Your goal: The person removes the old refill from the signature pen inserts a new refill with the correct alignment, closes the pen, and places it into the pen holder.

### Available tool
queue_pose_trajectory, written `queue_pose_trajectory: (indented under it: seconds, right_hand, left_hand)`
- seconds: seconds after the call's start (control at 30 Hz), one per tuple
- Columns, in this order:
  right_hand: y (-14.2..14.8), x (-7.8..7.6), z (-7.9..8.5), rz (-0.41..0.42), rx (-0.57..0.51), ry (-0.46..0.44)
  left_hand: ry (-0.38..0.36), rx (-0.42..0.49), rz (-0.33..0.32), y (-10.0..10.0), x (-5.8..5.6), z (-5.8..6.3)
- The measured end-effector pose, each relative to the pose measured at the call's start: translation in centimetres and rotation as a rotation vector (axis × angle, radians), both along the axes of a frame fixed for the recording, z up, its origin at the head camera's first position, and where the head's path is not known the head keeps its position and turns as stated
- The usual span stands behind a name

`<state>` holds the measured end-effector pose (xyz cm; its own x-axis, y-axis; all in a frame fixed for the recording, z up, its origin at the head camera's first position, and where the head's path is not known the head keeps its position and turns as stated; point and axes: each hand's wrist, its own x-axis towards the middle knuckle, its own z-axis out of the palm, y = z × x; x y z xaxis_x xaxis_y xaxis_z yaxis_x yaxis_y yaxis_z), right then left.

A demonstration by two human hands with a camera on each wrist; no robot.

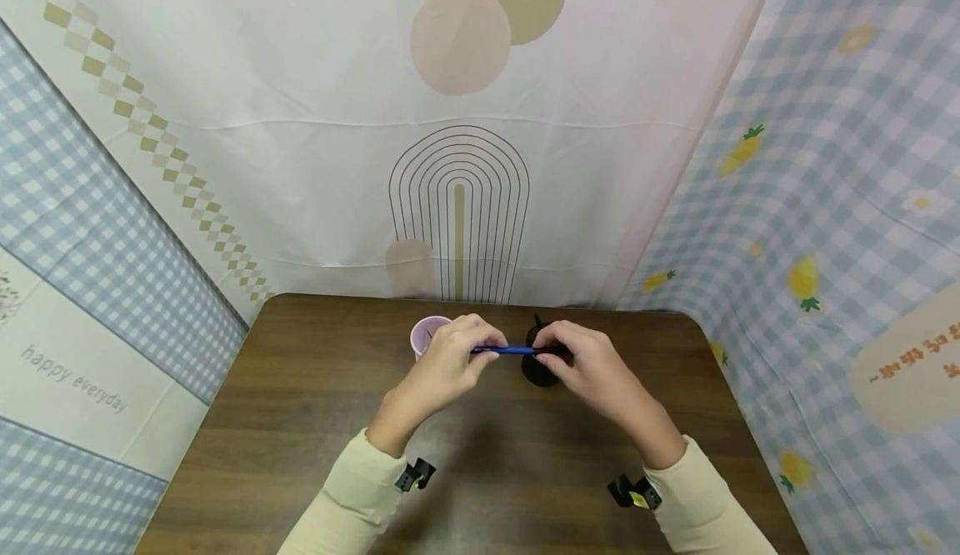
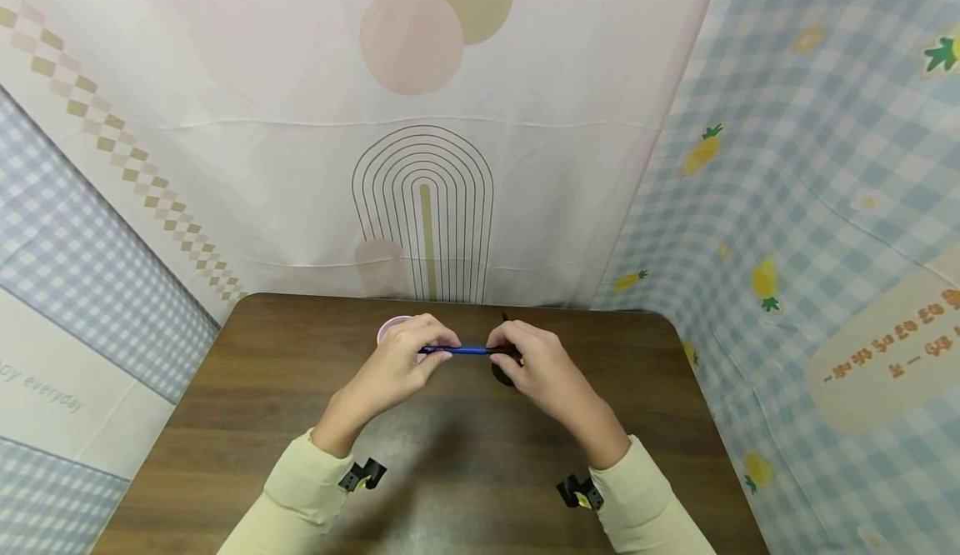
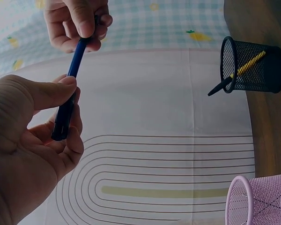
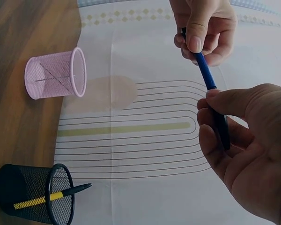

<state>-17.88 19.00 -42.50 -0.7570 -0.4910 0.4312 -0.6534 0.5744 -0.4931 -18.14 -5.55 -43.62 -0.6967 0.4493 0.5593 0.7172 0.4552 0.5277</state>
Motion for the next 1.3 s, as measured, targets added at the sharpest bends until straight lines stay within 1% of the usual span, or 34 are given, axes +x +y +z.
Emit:
queue_pose_trajectory:
  seconds: [0.1,0.27,0.4,0.47,0.6,0.93,1.3]
  right_hand:
    - [-0.15,0.02,-0.19,0.002,-0.018,-0.012]
    - [-0.39,0.11,-0.31,0.003,-0.037,-0.057]
    - [-0.44,0.15,-0.35,-0.016,-0.035,-0.098]
    - [-0.44,0.17,-0.32,-0.026,-0.027,-0.105]
    - [-0.42,0.14,-0.28,-0.035,-0.002,-0.094]
    - [-0.38,0.11,-0.30,-0.016,0.004,-0.091]
    - [-0.34,0.13,-0.41,-0.029,-0.035,-0.069]
  left_hand:
    - [-0.002,0.001,0.001,0.02,0.02,-0.03]
    - [-0.002,0.003,0.001,-0.03,0.07,0.04]
    - [-0.009,0.000,0.003,-0.06,0.07,0.13]
    - [-0.010,0.001,0.002,-0.07,0.06,0.14]
    - [-0.009,0.006,0.000,-0.08,0.03,0.10]
    - [-0.008,0.010,-0.007,-0.11,-0.06,0.04]
    - [-0.001,0.013,-0.001,-0.03,-0.12,-0.21]
